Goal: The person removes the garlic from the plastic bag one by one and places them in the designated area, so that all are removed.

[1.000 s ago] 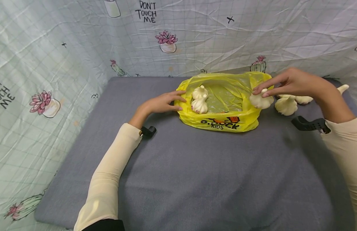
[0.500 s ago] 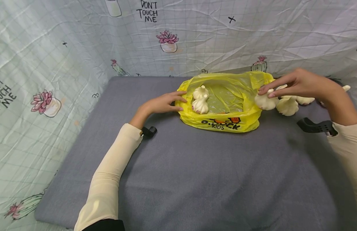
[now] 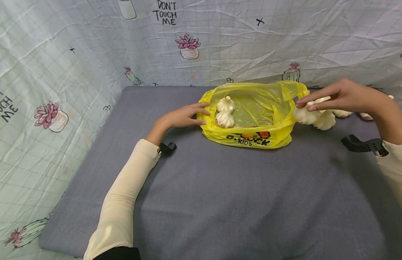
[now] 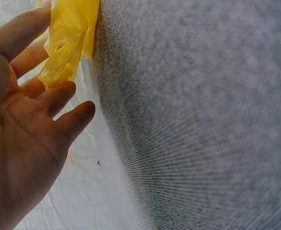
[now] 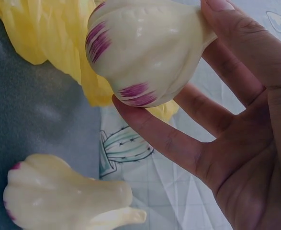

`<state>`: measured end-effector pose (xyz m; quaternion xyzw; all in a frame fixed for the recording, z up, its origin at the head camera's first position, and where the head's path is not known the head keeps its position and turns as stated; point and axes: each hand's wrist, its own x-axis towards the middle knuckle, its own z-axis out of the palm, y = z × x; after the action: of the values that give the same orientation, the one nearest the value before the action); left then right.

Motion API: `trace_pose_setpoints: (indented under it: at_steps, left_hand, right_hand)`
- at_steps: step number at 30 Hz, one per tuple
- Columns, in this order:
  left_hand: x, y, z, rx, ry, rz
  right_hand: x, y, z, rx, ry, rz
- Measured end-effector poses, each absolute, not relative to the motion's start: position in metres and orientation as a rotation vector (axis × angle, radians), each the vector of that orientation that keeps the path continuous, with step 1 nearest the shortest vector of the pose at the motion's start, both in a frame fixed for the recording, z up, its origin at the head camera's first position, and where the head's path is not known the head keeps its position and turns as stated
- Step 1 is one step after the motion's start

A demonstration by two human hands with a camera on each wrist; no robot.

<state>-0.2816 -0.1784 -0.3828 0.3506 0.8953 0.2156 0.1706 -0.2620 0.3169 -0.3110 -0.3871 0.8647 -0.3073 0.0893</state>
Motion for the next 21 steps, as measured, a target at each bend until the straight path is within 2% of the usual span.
trace_pose_setpoints:
  at_steps: [12, 21]
  left_hand:
    - [-0.281, -0.179, -0.383, 0.994, 2.540, 0.611]
    - [-0.281, -0.180, -0.384, 0.995, 2.538, 0.622]
  right_hand:
    - [-0.255, 0.331, -0.310, -1.132, 2.632, -0.935]
    - [-0.248, 0.347, -0.311, -1.013, 2.722, -0.919]
